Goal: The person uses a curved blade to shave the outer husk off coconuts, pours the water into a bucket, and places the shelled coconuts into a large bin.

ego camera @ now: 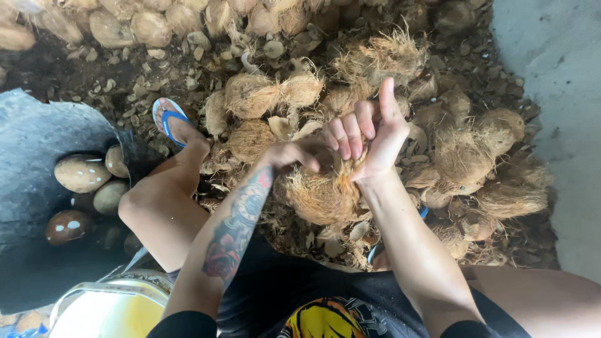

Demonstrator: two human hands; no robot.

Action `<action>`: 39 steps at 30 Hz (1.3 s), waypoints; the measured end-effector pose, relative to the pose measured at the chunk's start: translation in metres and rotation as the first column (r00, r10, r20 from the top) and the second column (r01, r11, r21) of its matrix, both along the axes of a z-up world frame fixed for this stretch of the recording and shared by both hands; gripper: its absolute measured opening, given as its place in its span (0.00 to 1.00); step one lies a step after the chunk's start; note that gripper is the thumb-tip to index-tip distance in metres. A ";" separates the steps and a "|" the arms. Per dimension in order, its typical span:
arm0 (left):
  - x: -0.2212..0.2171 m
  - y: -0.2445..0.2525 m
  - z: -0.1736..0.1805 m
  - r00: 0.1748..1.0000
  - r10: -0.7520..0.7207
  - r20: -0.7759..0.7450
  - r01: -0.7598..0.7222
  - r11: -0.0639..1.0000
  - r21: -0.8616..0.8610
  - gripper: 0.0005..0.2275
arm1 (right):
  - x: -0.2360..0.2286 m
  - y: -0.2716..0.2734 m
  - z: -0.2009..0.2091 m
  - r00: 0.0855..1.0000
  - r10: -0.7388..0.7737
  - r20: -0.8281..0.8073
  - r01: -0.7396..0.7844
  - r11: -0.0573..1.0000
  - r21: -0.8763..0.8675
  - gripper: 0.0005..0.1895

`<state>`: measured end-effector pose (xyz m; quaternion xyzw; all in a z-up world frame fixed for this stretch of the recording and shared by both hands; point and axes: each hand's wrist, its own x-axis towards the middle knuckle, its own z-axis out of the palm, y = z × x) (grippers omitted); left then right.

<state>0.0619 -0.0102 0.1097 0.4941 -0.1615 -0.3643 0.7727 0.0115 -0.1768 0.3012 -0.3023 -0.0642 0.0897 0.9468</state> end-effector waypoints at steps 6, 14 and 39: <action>0.002 -0.021 -0.029 0.929 -0.233 0.289 0.251 0.968 -0.028 0.23 | 0.034 -0.052 0.009 0.900 -0.436 0.016 0.409 0.855 0.317 0.31; -0.053 0.004 -0.077 0.958 0.136 -0.252 -0.152 0.987 -0.046 0.20 | 0.108 -0.285 -0.097 0.280 -0.942 0.185 0.936 0.311 0.167 0.23; -0.071 -0.037 -0.109 0.747 0.612 -0.258 -0.663 0.659 -0.354 0.27 | 0.028 -0.104 -0.068 0.838 -0.184 0.513 0.533 0.475 -0.700 0.13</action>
